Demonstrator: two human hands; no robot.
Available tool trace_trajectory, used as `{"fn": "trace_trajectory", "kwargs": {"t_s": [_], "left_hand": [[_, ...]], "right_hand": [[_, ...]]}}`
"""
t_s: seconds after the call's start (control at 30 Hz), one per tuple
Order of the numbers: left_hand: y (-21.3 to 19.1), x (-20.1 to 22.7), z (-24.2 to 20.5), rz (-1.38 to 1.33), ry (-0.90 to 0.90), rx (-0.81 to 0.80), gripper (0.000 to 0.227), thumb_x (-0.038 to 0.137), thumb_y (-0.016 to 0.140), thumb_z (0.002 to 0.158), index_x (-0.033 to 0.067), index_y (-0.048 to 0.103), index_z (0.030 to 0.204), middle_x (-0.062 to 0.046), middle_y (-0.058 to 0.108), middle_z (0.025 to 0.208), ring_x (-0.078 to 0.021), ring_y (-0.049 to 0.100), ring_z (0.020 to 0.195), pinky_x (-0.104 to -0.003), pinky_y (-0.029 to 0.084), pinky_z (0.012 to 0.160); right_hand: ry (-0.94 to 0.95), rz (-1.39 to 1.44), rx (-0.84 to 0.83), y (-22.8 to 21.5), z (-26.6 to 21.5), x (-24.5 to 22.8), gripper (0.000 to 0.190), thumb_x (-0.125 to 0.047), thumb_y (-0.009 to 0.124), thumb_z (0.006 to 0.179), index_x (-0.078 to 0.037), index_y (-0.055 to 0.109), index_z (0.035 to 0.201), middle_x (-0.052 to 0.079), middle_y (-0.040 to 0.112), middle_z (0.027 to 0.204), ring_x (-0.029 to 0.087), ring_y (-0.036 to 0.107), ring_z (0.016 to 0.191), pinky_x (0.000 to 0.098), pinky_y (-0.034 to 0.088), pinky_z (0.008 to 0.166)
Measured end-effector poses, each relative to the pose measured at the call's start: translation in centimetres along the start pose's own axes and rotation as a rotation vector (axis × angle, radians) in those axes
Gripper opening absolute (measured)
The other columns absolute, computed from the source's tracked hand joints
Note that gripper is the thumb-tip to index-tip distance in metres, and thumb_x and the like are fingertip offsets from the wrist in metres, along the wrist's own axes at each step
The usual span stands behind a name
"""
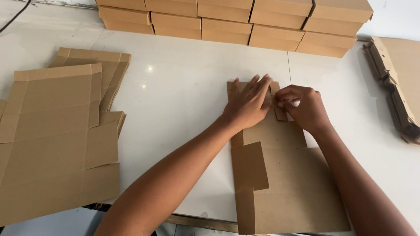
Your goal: The person assembles flat cardboard sheets into small rectangular boxes by folding along pre-scored lines and tucking flaps to form the sides and top. The person repeats this process for multiple sheets, stacking the finished boxes on the table.
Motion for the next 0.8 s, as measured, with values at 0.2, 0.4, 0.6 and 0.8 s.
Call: {"fn": "trace_trajectory", "kwargs": {"t_s": [0.2, 0.4, 0.6, 0.8], "left_hand": [[-0.5, 0.9, 0.1, 0.023, 0.052, -0.036, 0.053, 0.037, 0.038, 0.105, 0.0176, 0.043, 0.154, -0.007, 0.039, 0.165, -0.0293, 0.029, 0.156, -0.072, 0.011, 0.121], [-0.3, 0.7, 0.3, 0.049, 0.012, -0.077, 0.066, 0.05, 0.035, 0.102, 0.0168, 0.04, 0.159, -0.003, 0.035, 0.167, -0.0249, 0.029, 0.156, -0.069, 0.009, 0.123], [-1.0, 1.3, -0.3, -0.005, -0.017, -0.037, 0.069, 0.052, 0.044, 0.098, 0.0162, 0.044, 0.157, -0.002, 0.04, 0.165, -0.0247, 0.032, 0.155, -0.067, 0.009, 0.125], [-0.2, 0.9, 0.0, 0.017, -0.003, -0.003, 0.069, 0.056, 0.042, 0.099, 0.0176, 0.046, 0.156, -0.002, 0.042, 0.164, -0.0243, 0.035, 0.154, -0.067, 0.012, 0.125]], "right_hand": [[0.06, -0.232, -0.023, 0.1, 0.3, 1.7, 0.065, -0.025, 0.077, 0.089, -0.021, 0.049, 0.147, 0.015, 0.059, 0.134, 0.04, 0.053, 0.125, 0.0582, 0.042, 0.106], [0.11, -0.505, -0.208, 1.5, -0.3, 0.6, 0.057, -0.045, 0.033, 0.109, -0.022, 0.04, 0.161, 0.008, 0.03, 0.17, 0.033, 0.023, 0.154, 0.0543, 0.019, 0.122], [0.066, -0.638, -0.254, 0.2, -2.3, -2.8, 0.052, -0.037, 0.032, 0.11, -0.022, 0.045, 0.158, 0.008, 0.045, 0.162, 0.032, 0.03, 0.154, 0.0583, 0.035, 0.118], [0.111, -0.721, -0.275, -0.6, -6.1, -4.5, 0.049, -0.037, 0.038, 0.108, -0.028, 0.047, 0.156, 0.009, 0.049, 0.158, 0.034, 0.031, 0.154, 0.0571, 0.04, 0.116]]}}
Point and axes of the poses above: each hand's wrist, its own z-axis towards the middle knuckle, its own y-axis out of the palm, x = y × z, the point moved 2 cm from there along z, towards the middle knuckle
